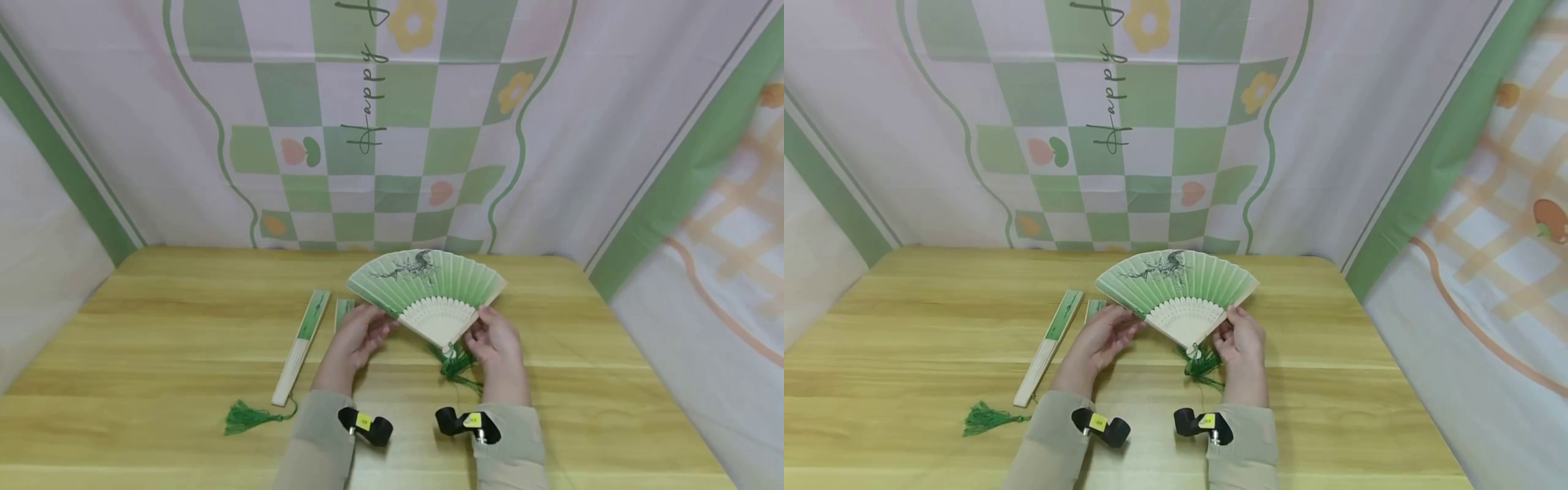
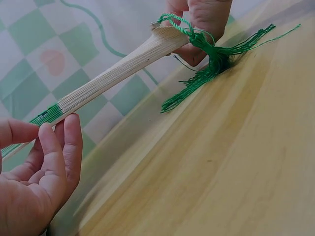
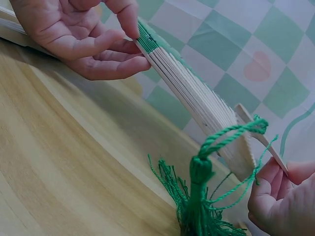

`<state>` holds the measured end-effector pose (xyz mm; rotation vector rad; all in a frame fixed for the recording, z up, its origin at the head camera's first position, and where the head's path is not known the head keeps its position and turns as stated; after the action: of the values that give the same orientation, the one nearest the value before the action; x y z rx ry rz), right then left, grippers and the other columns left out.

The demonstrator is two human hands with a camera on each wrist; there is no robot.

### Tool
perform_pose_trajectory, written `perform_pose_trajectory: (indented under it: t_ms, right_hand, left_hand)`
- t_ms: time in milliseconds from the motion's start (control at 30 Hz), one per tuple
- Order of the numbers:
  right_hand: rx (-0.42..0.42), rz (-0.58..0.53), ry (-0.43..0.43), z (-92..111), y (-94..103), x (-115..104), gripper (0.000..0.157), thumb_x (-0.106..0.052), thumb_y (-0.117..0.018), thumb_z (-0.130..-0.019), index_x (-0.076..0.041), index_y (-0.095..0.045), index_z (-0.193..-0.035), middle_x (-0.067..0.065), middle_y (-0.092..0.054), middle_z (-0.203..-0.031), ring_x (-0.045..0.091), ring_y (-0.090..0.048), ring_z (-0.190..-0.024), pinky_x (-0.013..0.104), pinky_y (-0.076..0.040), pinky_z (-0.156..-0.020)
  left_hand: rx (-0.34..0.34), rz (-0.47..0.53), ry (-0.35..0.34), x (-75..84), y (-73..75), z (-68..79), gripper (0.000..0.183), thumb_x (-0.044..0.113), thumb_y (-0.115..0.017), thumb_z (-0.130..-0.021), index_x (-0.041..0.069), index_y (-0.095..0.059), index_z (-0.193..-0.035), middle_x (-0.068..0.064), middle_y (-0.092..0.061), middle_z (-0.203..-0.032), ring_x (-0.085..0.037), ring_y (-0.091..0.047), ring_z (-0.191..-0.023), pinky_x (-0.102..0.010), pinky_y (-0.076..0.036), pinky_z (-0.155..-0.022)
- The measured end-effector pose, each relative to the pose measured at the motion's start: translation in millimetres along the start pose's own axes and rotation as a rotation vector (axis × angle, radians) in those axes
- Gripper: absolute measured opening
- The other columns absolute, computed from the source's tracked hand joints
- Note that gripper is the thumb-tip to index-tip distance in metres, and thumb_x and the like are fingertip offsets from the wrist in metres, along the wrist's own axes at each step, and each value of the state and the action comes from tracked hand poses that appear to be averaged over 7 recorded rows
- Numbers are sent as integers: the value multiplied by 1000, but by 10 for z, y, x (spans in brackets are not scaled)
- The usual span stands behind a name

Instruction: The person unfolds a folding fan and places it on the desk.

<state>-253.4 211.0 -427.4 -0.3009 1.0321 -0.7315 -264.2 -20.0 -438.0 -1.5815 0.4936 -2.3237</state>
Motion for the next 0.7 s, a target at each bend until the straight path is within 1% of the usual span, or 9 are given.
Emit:
perform_pose_trajectory:
  t_ms: [133, 267, 400, 500, 600, 700]
  right_hand:
    - [28, -49, 9, 11, 32, -24, 26, -17, -41, -106, -17, -48, -131, -5, -65, -94, 4, -61, -92, 18, -48, -83]
    - [51, -82, 16, 18, 53, -40, 35, -17, -42, -105, -19, -45, -140, -5, -67, -94, 5, -63, -93, 19, -49, -84]
    - [75, -79, 22, 33, 82, -36, 40, -17, -42, -106, -20, -42, -145, -6, -67, -93, 4, -63, -92, 19, -49, -83]
    - [87, -88, 27, 43, 106, -31, 39, -18, -41, -106, -20, -42, -144, -6, -66, -92, 4, -63, -91, 19, -48, -82]
    - [91, -104, 36, 55, 113, -39, 37, -18, -42, -106, -20, -44, -142, -6, -65, -93, 5, -62, -91, 19, -48, -83]
    - [96, -132, 43, 63, 113, -55, 31, -18, -42, -105, -20, -47, -136, -5, -65, -92, 5, -62, -91, 20, -49, -82]
  left_hand:
    - [1, -5, -2, -5, 0, 6, 30, 13, -58, -97, 3, -61, -125, -3, -72, -93, -8, -68, -76, -14, -53, -63]
    - [-7, -2, -10, -11, -1, 14, 28, 14, -59, -97, 4, -62, -123, -4, -73, -96, -9, -70, -78, -14, -54, -64]
    - [-6, -14, -7, -22, 10, 30, 27, 13, -58, -97, 4, -61, -122, -5, -73, -97, -10, -70, -80, -15, -55, -68]
    - [2, -23, 1, -28, 19, 33, 26, 11, -57, -97, 3, -59, -121, -4, -73, -95, -10, -70, -80, -15, -55, -69]
    - [-5, -22, -3, -24, 11, 22, 25, 11, -56, -97, 2, -58, -120, -3, -73, -93, -9, -70, -79, -15, -54, -68]
    - [-13, -22, -7, -21, 1, 0, 24, 10, -56, -97, 2, -57, -119, -2, -73, -91, -9, -70, -79, -14, -54, -66]
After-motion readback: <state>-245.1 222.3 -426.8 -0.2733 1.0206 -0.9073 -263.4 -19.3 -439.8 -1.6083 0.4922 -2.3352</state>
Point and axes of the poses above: each hand's wrist, its own z-axis away from the middle knuckle, its own y-axis out of the back of the hand, x = y × z, the point moved 8 cm from there along -z, towards the middle knuckle
